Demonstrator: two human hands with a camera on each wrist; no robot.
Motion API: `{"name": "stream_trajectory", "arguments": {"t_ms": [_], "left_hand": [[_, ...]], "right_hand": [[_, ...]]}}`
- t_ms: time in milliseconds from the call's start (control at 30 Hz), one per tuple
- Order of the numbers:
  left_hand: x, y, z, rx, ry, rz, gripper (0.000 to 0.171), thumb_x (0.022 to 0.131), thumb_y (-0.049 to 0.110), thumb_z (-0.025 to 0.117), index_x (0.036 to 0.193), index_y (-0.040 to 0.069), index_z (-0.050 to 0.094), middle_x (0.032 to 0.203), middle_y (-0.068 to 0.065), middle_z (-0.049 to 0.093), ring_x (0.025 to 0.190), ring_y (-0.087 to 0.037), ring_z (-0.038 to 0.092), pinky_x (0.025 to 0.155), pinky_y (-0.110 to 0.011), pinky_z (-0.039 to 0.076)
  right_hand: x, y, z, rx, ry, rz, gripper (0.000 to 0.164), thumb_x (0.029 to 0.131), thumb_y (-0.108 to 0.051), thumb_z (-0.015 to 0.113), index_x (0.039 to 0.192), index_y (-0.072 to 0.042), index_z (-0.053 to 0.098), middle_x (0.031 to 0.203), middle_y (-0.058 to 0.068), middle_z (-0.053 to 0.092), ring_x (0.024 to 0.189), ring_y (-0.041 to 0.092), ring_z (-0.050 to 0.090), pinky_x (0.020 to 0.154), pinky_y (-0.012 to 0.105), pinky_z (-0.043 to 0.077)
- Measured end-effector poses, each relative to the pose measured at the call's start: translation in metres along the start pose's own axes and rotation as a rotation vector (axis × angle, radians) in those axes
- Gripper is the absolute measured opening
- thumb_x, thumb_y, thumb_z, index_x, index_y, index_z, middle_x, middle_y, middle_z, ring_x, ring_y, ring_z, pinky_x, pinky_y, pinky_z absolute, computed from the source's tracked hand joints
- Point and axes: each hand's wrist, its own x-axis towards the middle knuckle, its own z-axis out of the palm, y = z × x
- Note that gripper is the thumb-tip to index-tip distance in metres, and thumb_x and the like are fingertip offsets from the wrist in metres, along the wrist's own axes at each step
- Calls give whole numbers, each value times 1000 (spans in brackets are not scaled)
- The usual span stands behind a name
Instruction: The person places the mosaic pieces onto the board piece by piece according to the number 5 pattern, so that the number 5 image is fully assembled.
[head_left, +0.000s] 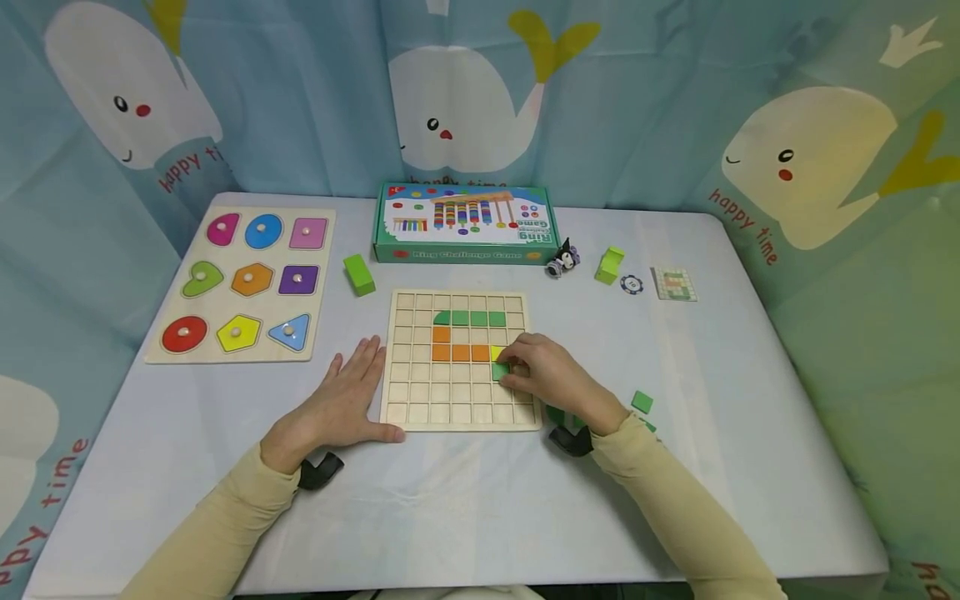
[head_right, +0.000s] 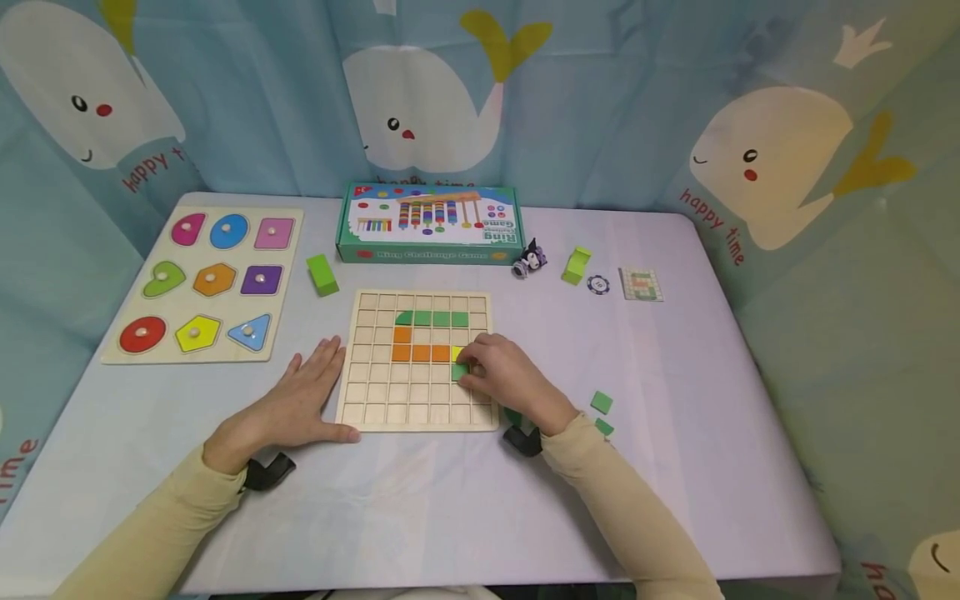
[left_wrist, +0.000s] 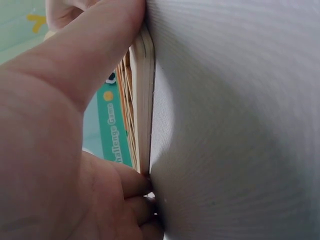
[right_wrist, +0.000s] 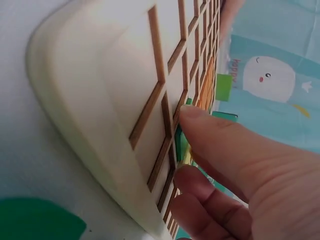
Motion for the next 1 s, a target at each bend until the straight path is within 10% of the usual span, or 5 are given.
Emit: {"name": "stream_trajectory", "arguments": {"t_ms": [267, 667, 1000], "left_hand": [[-1, 1, 1, -11, 4, -4, 125, 71, 58, 80, 151, -11, 14, 159, -25, 3, 146, -38, 1, 111, -61, 1], [-2, 0, -2, -23, 5, 15, 126, 71, 58, 80, 151, -12, 13, 159, -26, 3, 146, -38, 0, 111, -60, 1], [-2, 0, -1, -17, 1, 10, 126, 70, 59, 80, 151, -11, 13, 159, -25, 3, 146, -38, 0, 112, -60, 1]], "right_hand": [[-19, 13, -19, 80, 91, 25, 24, 87, -13, 75, 108, -2, 70, 95, 4, 64, 83, 19, 57, 72, 36, 49], [-105, 74, -62, 35, 275, 222, 28, 86, -5, 75, 112, 2, 69, 94, 11, 65, 81, 24, 57, 62, 36, 44], [-153, 90, -52, 74, 200, 415, 26, 85, -12, 77, 107, 0, 70, 91, 5, 63, 80, 21, 54, 64, 30, 45]]}}
